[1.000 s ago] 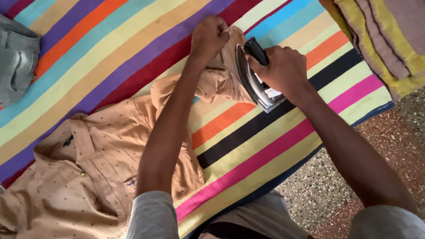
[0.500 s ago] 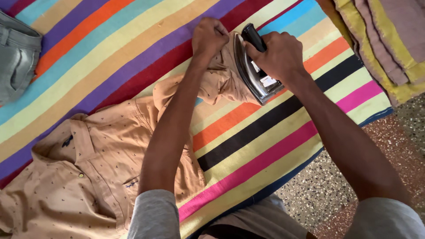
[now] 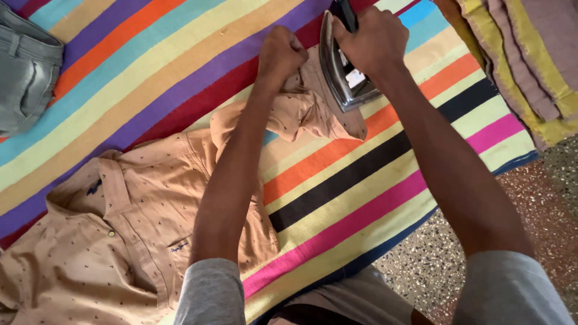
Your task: The person irons a beige button-up shirt on a striped mat. They smooth the fabric, fold the sleeves, and use a steam iron to press the shirt flat.
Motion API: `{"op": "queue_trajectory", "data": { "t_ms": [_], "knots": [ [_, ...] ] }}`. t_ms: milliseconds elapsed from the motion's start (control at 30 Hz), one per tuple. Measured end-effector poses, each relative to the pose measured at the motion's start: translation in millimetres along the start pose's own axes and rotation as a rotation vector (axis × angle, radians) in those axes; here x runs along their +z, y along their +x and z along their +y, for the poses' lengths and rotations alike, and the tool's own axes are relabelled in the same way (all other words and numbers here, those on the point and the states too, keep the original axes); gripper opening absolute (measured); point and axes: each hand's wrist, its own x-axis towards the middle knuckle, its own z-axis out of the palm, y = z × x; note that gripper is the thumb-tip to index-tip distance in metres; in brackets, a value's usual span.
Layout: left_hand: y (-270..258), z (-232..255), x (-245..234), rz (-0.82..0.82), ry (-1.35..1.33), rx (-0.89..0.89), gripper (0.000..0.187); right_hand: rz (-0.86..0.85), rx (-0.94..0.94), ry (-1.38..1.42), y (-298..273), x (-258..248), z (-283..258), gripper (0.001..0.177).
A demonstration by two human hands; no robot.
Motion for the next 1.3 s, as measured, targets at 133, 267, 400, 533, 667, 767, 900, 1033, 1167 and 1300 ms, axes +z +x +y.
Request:
{"op": "queue_trajectory", "data": {
  "t_ms": [133,267,400,533,667,767,900,1033,1167,1300],
  "knots": [
    [2.5,13.4,-18.2,-0.195,-0.098,-0.172,0.015,-0.068,0.063,0.077,0.8,1.3,1.4,0.066],
    [4.9,26.8,-26.3,-0.155,-0.059,-0.118,0.016,-0.269,0.109,0.112,-12.3,-24.4,-7.8,0.058],
    [4.6,25.8,-23.5,-0.162,-0.167,-0.182,0.013,-0.362,0.037,0.095,-43.7,-50.6,-13.3,0.057],
    [11.3,8.9,-19.0,-0.276,-0.298,-0.224,0.007,-0.382,-0.078,0.042,-57.7,-61.0,-10.8,0.057],
    [19.1,-5.1,-10.1,-0.318,-0.319,-0.202,0.001,-0.322,-0.170,-0.017,-58.3,-59.9,-8.6,0.059],
    [18.6,-10.3,-7.7,-0.328,-0.369,-0.184,0.001,-0.282,-0.239,-0.035,-56.6,-58.4,-6.7,0.056],
    [15.6,-4.4,-12.8,-0.265,-0.284,-0.128,0.005,-0.186,-0.387,-0.041,-52.6,-53.9,-7.6,0.050],
    [12.6,0.0,-16.9,-0.226,-0.302,-0.168,0.009,-0.217,-0.304,-0.077,-46.2,-46.2,-9.0,0.059],
    [11.1,-2.8,-14.4,-0.215,-0.329,-0.134,0.006,-0.235,-0.285,0.017,-40.5,-41.7,-8.0,0.062],
    [10.0,-3.5,-11.1,-0.205,-0.363,-0.170,0.007,-0.253,-0.373,0.066,-36.0,-42.9,-8.9,0.049]
  ]
}}
